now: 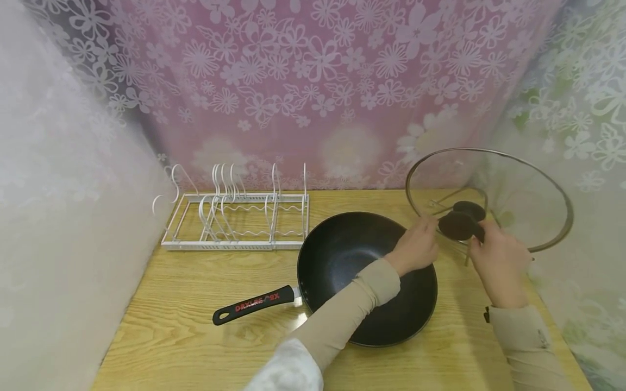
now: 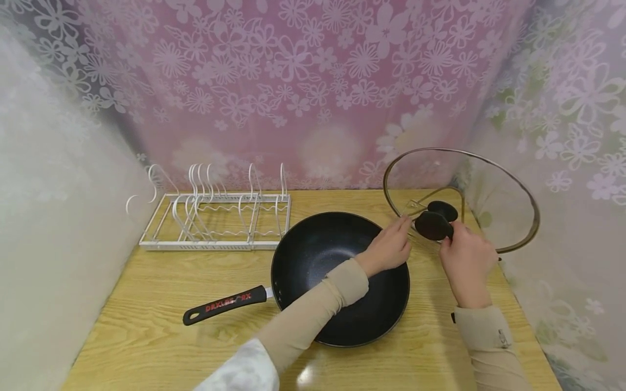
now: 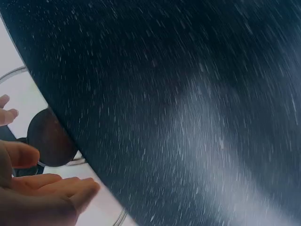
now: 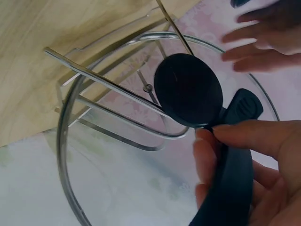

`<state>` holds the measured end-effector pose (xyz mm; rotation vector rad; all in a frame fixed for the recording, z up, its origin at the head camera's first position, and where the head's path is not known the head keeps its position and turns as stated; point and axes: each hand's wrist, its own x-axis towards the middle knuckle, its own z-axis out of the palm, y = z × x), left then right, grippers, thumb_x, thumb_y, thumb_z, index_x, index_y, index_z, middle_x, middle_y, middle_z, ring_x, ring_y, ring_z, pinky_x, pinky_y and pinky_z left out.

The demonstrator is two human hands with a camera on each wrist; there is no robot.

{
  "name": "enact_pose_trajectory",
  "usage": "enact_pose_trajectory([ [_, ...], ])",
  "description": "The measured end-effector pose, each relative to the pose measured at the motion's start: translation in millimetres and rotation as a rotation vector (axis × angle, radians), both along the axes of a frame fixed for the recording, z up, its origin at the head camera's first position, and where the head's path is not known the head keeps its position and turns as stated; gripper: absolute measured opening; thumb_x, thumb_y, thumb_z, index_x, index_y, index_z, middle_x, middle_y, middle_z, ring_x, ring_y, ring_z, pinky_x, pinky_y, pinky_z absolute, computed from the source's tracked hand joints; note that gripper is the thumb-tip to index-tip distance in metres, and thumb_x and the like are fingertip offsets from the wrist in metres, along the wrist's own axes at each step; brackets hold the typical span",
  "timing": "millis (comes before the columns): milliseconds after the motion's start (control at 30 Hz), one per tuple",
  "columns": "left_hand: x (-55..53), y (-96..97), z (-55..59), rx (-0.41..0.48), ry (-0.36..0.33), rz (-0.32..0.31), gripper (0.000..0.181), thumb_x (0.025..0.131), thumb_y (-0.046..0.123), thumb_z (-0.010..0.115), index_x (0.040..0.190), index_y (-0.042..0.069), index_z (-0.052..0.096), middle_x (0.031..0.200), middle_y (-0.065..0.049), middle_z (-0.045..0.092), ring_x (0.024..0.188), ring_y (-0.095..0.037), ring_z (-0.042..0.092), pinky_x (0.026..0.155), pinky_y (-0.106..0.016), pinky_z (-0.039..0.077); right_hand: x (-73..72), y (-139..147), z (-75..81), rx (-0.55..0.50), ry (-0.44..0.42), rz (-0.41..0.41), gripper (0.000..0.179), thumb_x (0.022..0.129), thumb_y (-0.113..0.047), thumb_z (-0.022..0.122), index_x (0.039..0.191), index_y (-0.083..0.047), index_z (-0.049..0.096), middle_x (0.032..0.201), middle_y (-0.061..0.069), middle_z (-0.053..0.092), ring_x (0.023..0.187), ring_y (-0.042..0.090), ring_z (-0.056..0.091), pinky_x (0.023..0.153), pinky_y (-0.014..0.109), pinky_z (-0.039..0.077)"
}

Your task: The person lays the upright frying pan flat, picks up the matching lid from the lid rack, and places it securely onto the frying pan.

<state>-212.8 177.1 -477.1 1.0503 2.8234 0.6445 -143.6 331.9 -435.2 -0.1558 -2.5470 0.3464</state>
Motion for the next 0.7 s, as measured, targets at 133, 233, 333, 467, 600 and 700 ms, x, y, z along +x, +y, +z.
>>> enact_pose_trajectory([
  [133, 0.6, 8.7, -5.0, 0.162, -0.076, -0.003, 0.05, 0.1, 0.007, 0.042, 0.15, 0.004, 0.037, 0.157, -0.008, 0.036, 0.139, -0.015, 0.04, 0.11, -0.018, 0.03, -0.6, 3, 7.6, -0.027, -0.186, -0.048, 0.016, 0.084, -0.011, 0.057, 0.091, 0.003, 0.056, 0.058, 0.022, 0.053, 0.043, 0.036, 0.047, 0.036, 0.043, 0.028],
  [233, 1.4, 14.5, -8.5, 0.202, -0.082, 0.009, 0.049, 0.1, 0.005, 0.042, 0.149, 0.005, 0.04, 0.157, -0.008, 0.036, 0.143, -0.016, 0.034, 0.113, -0.018, 0.023, -2.8, 6, 11.3, -0.028, -0.275, -0.046, 0.013, 0.084, -0.012, 0.056, 0.079, -0.001, 0.052, 0.056, 0.017, 0.051, 0.045, 0.034, 0.048, 0.037, 0.043, 0.029],
  [333, 1.9, 18.4, -10.6, 0.242, -0.072, 0.033, 0.046, 0.099, 0.005, 0.045, 0.145, 0.005, 0.045, 0.154, -0.009, 0.04, 0.138, -0.015, 0.041, 0.11, -0.018, 0.03, -6.5, 9, 15.1, -0.033, -0.341, -0.03, 0.019, 0.083, -0.014, 0.056, 0.068, -0.005, 0.05, 0.056, 0.014, 0.051, 0.048, 0.033, 0.048, 0.039, 0.043, 0.03],
  [467, 2.3, 19.6, -11.5, 0.31, -0.094, 0.065, 0.038, 0.098, 0.003, 0.048, 0.135, 0.007, 0.051, 0.147, -0.006, 0.05, 0.124, -0.009, 0.054, 0.101, -0.017, 0.041, -11.7, 15, 23.0, -0.045, -0.465, -0.017, 0.029, 0.086, -0.024, 0.057, 0.064, -0.007, 0.051, 0.06, 0.014, 0.052, 0.053, 0.035, 0.051, 0.042, 0.046, 0.034],
  [600, 2.8, 18.9, -11.4, 0.33, -0.143, 0.071, 0.04, 0.1, 0.004, 0.046, 0.139, 0.009, 0.049, 0.148, -0.003, 0.049, 0.126, -0.007, 0.051, 0.102, -0.017, 0.041, -14.0, 20, 29.1, -0.055, -0.564, 0.007, 0.037, 0.092, -0.031, 0.057, 0.065, -0.006, 0.052, 0.063, 0.014, 0.054, 0.056, 0.033, 0.054, 0.044, 0.047, 0.038],
  [700, 3.0, 19.6, -10.9, 0.319, -0.157, 0.066, 0.042, 0.1, 0.004, 0.044, 0.142, 0.01, 0.047, 0.149, -0.003, 0.047, 0.131, -0.009, 0.047, 0.103, -0.017, 0.039, -13.8, 21, 31.0, -0.051, -0.579, 0.021, 0.037, 0.094, -0.032, 0.058, 0.067, -0.005, 0.055, 0.067, 0.016, 0.057, 0.059, 0.036, 0.057, 0.044, 0.047, 0.038],
])
